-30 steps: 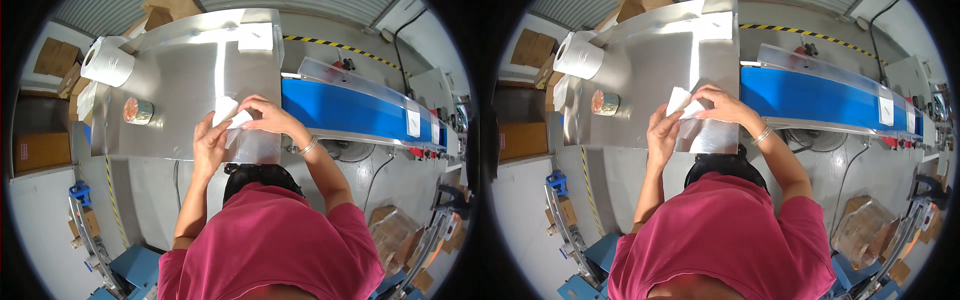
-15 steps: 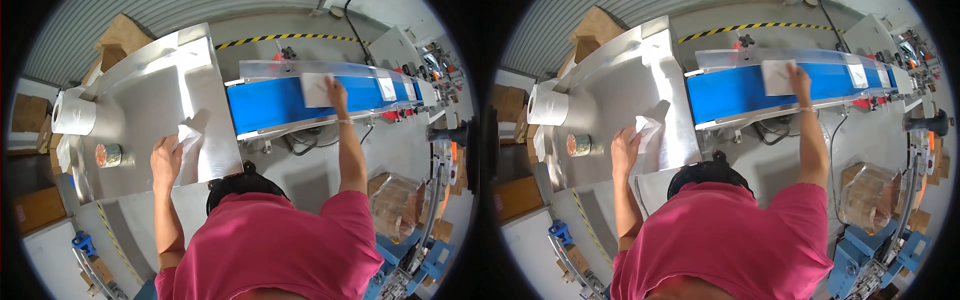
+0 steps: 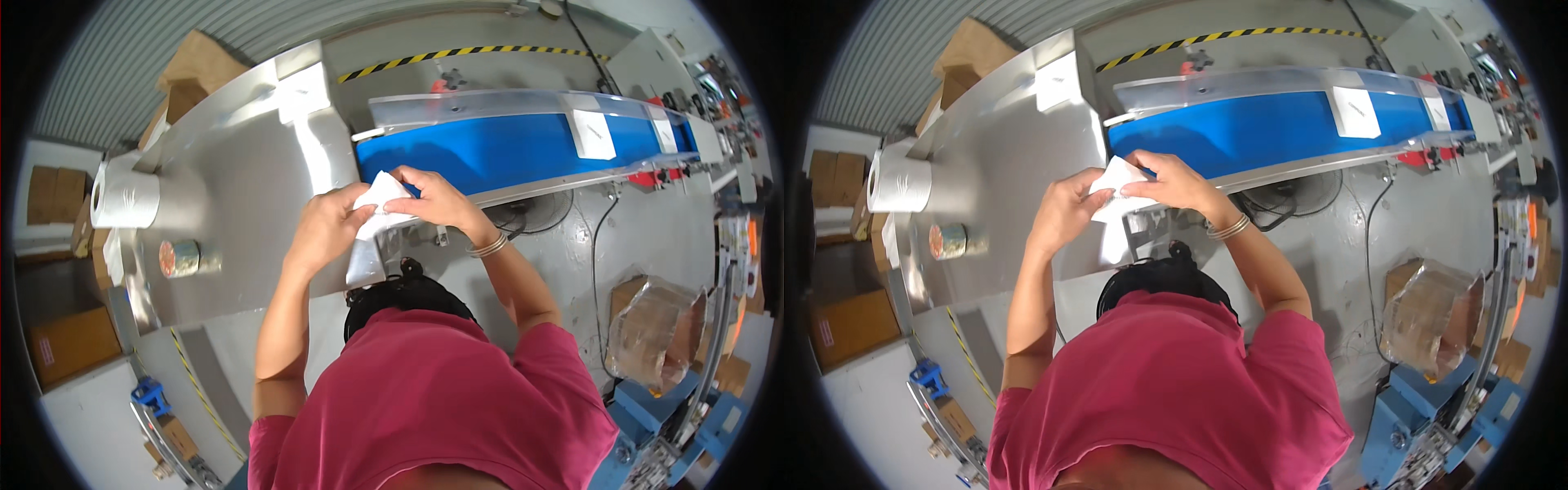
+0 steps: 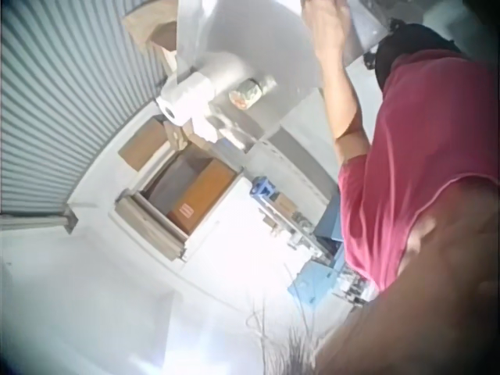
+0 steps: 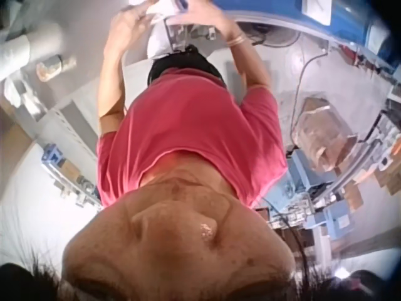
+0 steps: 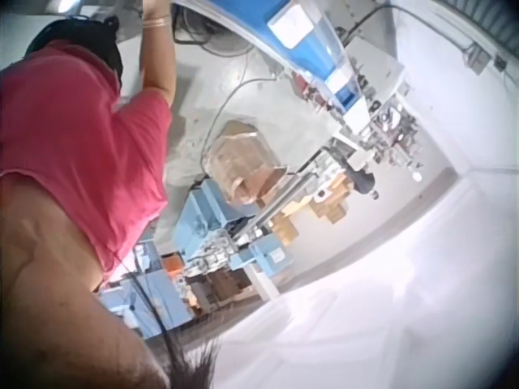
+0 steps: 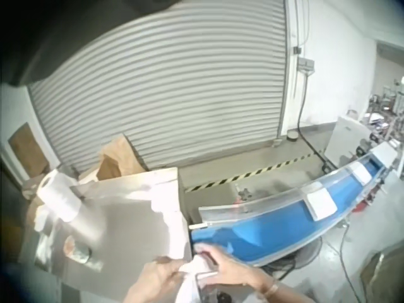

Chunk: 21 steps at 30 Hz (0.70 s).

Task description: Manually organizing and stacking small paper products from a conveyor belt onto a secondary processing line.

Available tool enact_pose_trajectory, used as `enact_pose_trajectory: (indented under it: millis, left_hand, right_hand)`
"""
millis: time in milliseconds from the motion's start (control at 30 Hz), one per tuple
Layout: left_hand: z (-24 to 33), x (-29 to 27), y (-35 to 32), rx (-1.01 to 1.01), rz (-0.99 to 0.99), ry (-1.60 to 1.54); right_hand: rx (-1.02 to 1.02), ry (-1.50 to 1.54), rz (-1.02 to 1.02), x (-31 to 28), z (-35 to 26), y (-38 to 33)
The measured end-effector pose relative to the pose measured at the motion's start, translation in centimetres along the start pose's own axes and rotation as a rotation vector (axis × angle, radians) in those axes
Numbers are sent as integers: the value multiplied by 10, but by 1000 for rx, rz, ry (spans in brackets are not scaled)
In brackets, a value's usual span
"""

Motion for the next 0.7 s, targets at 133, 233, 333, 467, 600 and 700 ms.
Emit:
enact_pose_trajectory:
  millis: [133, 233, 333, 467, 600, 700]
  left_hand:
    - [-29, 11, 12, -119, 85, -268]
    - [-18, 24, 13, -154, 29, -283]
    - [-21, 27, 11, -158, 15, -231]
    - [-30, 22, 4, -147, 34, -151]
    - [-45, 26, 0, -149, 52, -60]
    - [-60, 33, -6, -180, 25, -45]
  right_hand:
    - [269, 296, 226, -45, 63, -15]
    - [304, 58, 494, -129, 121, -43]
    - [529, -287, 747, -211, 169, -75]
    - [589, -679, 863, -290, 192, -116]
    - [792, -887, 1060, -324, 197, -179]
    - [441, -989, 1341, -287, 141, -213]
Point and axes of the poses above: each hand's wrist, its own y-axis towards the middle knuckle, its own x-axis out of the palm, z = x × y, the point moved 9 cm from there along y, towards the middle knuckle, and after that the axes turned 11 degrees about -y, right-handed, at the moved point
